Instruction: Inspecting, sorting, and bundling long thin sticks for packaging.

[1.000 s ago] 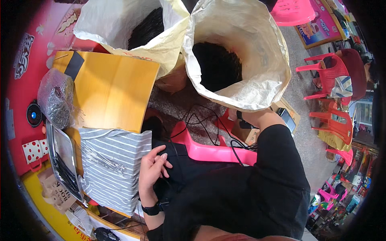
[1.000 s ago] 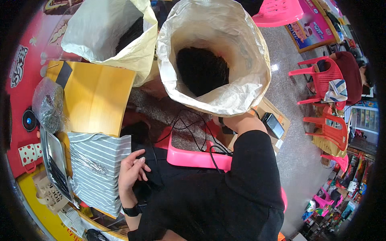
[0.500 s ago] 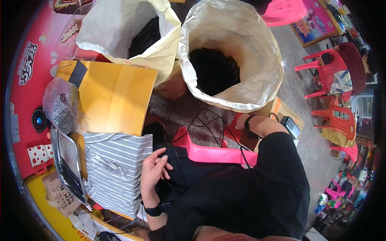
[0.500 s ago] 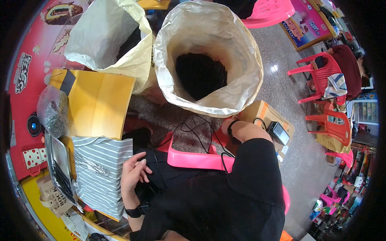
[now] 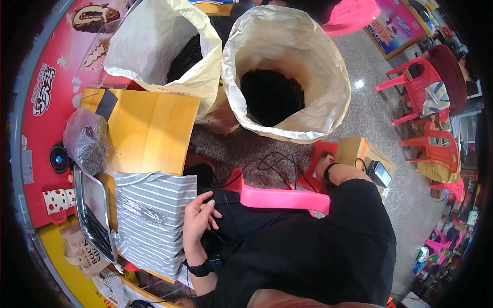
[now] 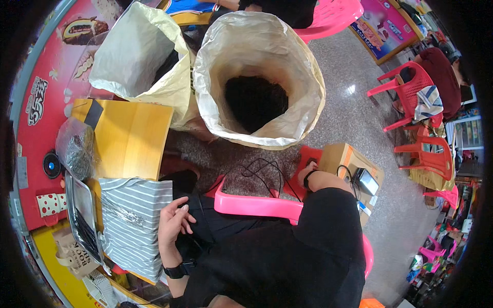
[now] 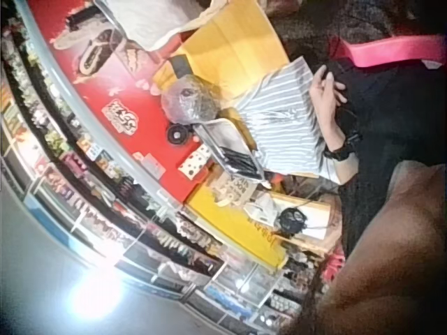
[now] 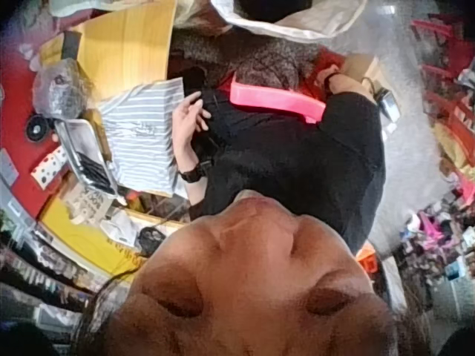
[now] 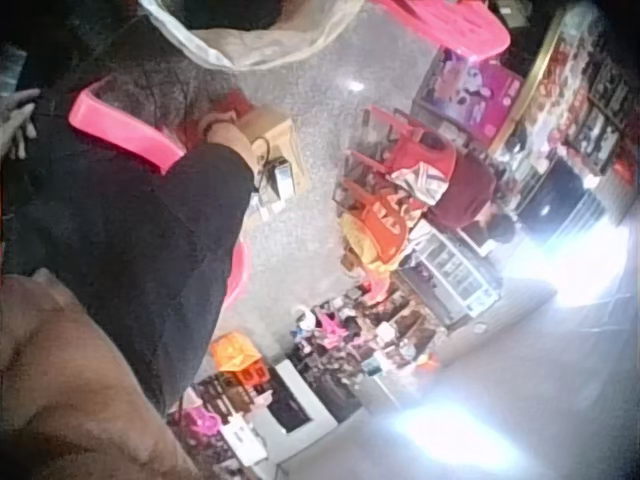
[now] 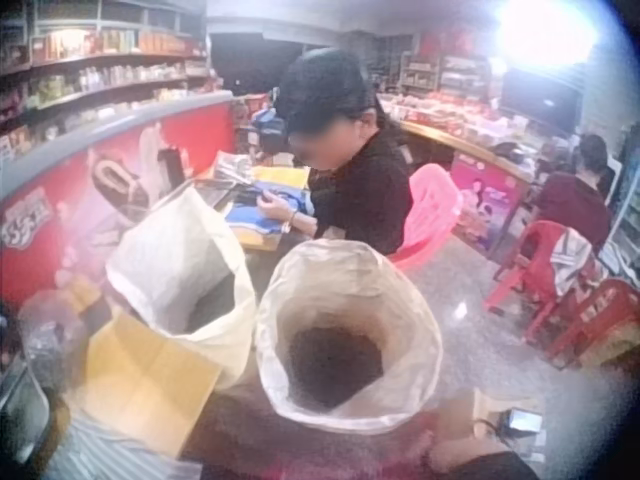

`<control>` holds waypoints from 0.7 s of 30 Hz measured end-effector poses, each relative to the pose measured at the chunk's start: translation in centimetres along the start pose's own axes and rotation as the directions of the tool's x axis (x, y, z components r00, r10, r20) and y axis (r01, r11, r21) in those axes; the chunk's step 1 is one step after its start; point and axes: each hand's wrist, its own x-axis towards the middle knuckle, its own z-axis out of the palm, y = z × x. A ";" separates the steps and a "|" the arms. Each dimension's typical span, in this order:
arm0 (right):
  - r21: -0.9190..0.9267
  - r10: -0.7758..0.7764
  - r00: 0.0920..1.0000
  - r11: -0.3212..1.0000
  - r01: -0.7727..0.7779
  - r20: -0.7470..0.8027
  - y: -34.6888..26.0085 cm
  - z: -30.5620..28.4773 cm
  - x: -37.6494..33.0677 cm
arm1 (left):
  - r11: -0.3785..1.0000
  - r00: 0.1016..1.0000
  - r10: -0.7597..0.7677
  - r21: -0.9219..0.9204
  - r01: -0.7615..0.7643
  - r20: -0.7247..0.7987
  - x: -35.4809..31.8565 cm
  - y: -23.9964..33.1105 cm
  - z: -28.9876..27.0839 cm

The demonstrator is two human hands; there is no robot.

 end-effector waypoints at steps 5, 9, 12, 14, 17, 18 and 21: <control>0.029 0.011 0.993 0.999 -0.014 0.117 -0.5 -0.5 -3.9 | 1.000 1.000 -0.001 0.017 0.001 -0.010 0.2 0.2 0.6; 0.161 -0.056 0.983 0.987 0.028 0.176 1.7 -4.9 -13.8 | 1.000 1.000 0.012 0.023 -0.011 -0.007 0.5 0.1 1.1; 0.169 -0.106 0.981 0.983 0.078 0.164 2.1 -4.4 -13.3 | 1.000 1.000 0.015 0.013 -0.015 -0.016 0.2 -0.1 0.9; 0.199 -0.150 0.980 0.972 0.122 0.132 2.3 -3.6 -12.8 | 1.000 1.000 0.019 0.022 -0.019 -0.011 0.4 -0.1 0.8; 0.371 -0.112 0.960 0.906 0.204 -0.256 3.3 -5.2 -12.6 | 1.000 1.000 0.018 0.013 -0.018 0.001 0.7 -0.2 0.8; 0.376 -0.165 0.926 0.879 0.294 -0.338 5.0 -8.9 -15.5 | 1.000 1.000 0.018 0.012 -0.018 -0.008 0.5 -0.4 0.7; 0.296 -0.068 0.674 0.862 0.411 -0.736 6.3 -13.5 -17.5 | 0.999 1.000 0.028 0.020 -0.028 0.004 0.5 -0.1 0.7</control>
